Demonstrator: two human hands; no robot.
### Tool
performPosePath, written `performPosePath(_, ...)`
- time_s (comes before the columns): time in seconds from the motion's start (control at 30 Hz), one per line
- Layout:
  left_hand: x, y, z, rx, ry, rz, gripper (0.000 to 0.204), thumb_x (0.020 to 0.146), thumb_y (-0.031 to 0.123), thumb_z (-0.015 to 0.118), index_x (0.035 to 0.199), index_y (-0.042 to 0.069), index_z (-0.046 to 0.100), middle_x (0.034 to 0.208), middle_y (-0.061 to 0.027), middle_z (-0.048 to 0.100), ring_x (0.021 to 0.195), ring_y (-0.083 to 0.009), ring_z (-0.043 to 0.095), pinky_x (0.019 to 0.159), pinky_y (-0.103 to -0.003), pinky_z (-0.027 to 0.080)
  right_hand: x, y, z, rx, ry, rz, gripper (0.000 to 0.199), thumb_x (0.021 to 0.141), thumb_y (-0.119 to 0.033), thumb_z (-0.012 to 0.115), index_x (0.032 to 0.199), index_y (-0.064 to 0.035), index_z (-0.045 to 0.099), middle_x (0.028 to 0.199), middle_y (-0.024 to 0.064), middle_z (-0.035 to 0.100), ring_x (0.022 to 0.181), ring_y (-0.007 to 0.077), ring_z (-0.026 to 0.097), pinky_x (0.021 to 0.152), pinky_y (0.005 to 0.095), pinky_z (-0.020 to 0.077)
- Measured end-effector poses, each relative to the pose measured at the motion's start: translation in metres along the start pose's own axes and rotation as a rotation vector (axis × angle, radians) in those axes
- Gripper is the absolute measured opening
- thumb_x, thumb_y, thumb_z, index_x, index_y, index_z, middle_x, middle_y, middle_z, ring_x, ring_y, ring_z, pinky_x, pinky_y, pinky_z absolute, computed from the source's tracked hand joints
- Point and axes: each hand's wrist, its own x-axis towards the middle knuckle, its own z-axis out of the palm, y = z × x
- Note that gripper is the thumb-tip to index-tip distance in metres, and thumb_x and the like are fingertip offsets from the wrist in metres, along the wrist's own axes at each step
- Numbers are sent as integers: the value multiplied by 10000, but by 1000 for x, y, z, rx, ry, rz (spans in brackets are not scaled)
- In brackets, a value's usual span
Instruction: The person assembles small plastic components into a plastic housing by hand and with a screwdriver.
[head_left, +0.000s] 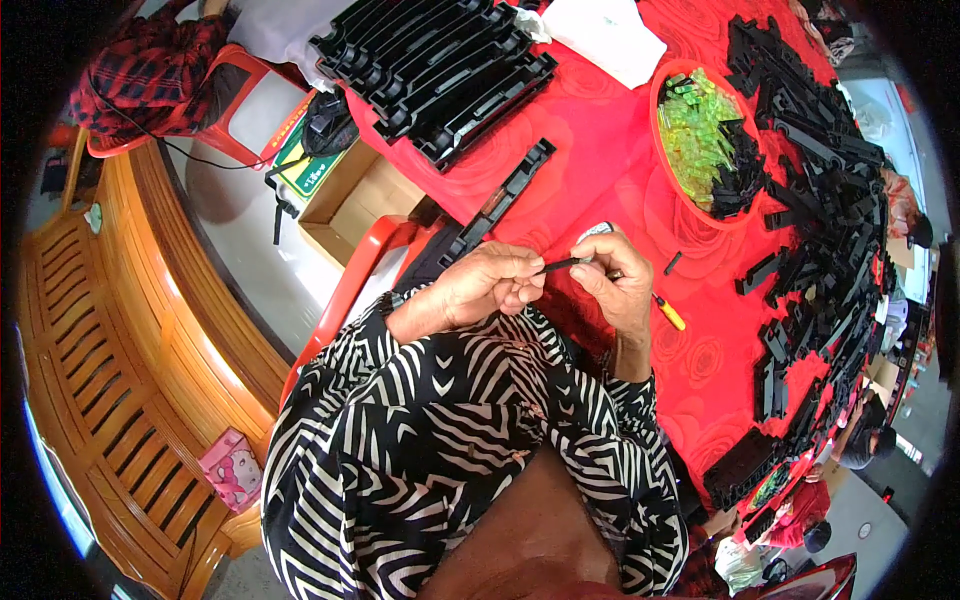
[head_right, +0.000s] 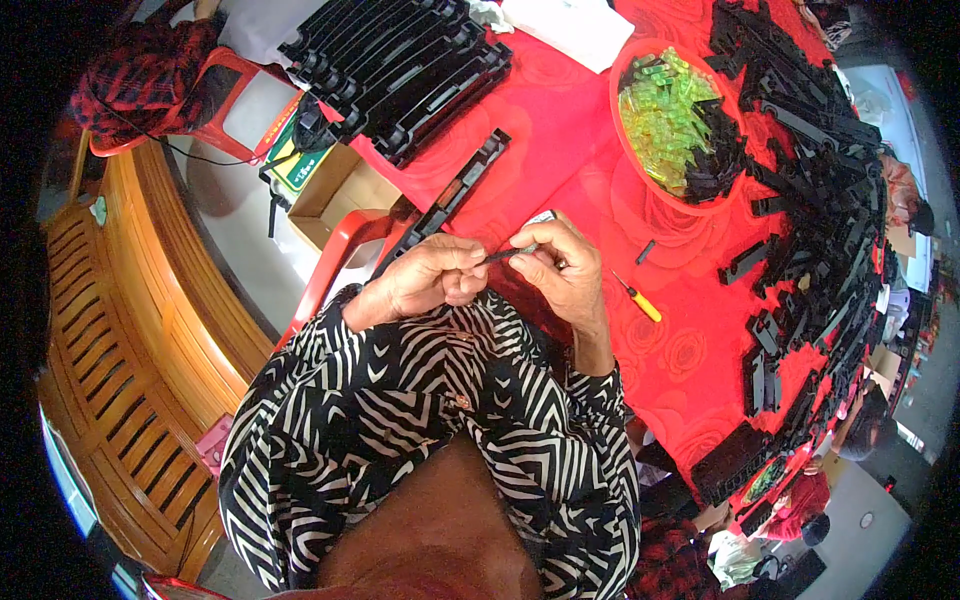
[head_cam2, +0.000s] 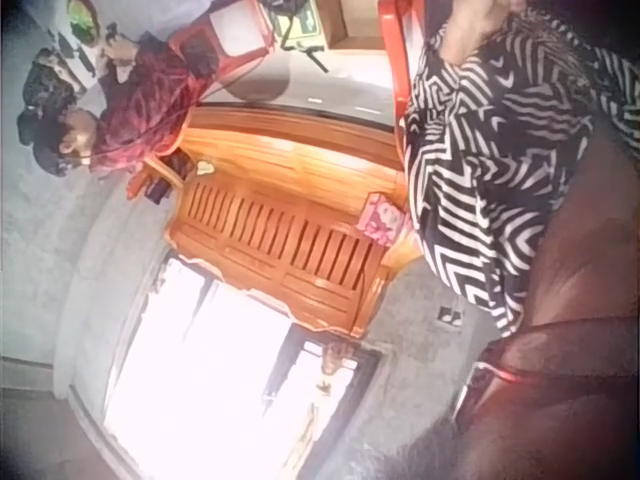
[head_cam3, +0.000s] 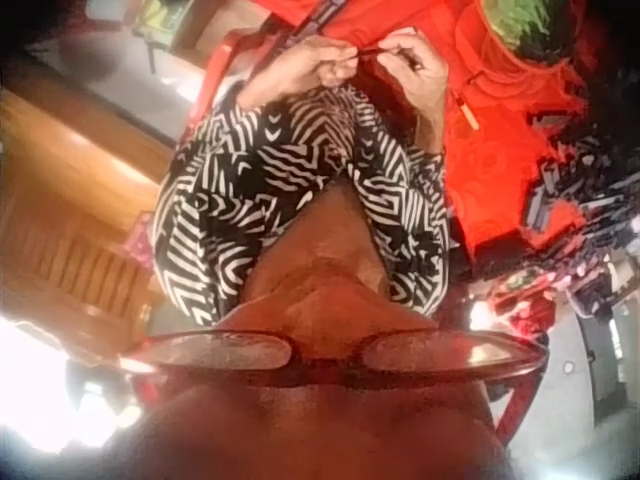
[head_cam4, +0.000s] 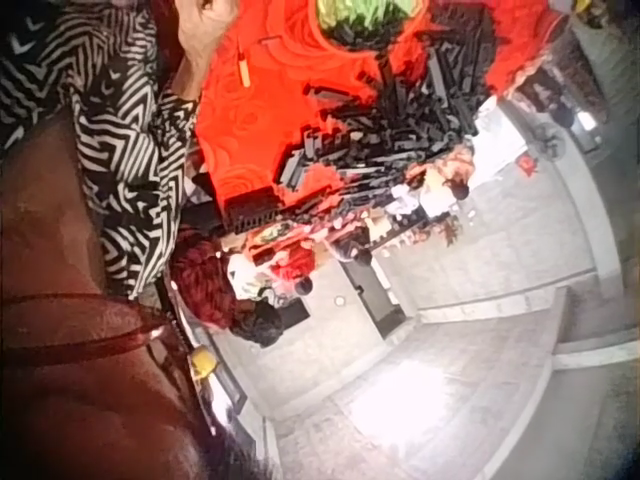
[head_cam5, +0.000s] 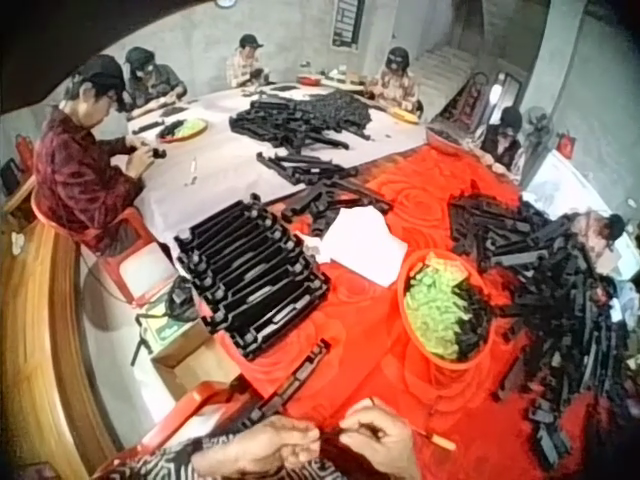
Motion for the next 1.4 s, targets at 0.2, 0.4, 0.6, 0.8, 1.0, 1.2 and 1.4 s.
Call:
performPosePath(0.2,-5,3,1,-120,-127,-66,223,882,228,533,765,38,542,663,-3,521,559,-79,438,462,-194,321,6,4,9,-129,93,-112,124,739,-39,678,824,-13,592,727,-11,496,579,45,397,510,186,305)
performPosePath(0.4,-23,22,-38,1007,884,780,251,831,251,613,810,2,587,623,-34,565,583,-103,518,537,-260,435,21,11,8,-39,128,167,91,783,-60,644,774,-12,568,659,-61,471,585,17,374,518,182,313)
performPosePath(0.6,-13,13,-64,1045,803,543,390,763,310,687,848,-51,564,688,-71,578,621,-143,536,568,-281,452,55,34,23,-69,82,150,90,746,-64,660,734,-4,595,637,-46,527,590,26,436,524,193,353)
performPosePath(0.8,-5,9,-55,607,596,282,267,843,177,582,979,-43,518,780,-88,616,663,-131,607,562,-230,497,76,32,40,-330,-36,159,68,739,-55,657,718,-10,611,588,-43,524,555,29,442,493,208,357)
performPosePath(1.0,-5,14,-55,639,535,280,207,849,130,523,952,-48,540,759,-78,620,621,-113,588,534,-220,478,82,39,44,-439,-89,182,64,734,-50,650,712,2,622,579,-6,553,553,46,475,497,227,388)
performPosePath(1.2,-3,14,-58,712,565,271,193,850,137,515,906,-40,567,733,-60,619,571,-83,544,486,-203,440,84,31,46,-415,-129,270,63,737,-51,648,716,4,625,580,-7,555,564,41,478,510,217,389)
performPosePath(1.4,-1,13,-57,695,554,279,201,855,160,527,885,-33,574,687,-47,610,548,-77,537,462,-199,428,84,37,47,-396,-102,192,122,721,-127,654,703,-15,611,579,101,582,520,155,556,506,310,422)
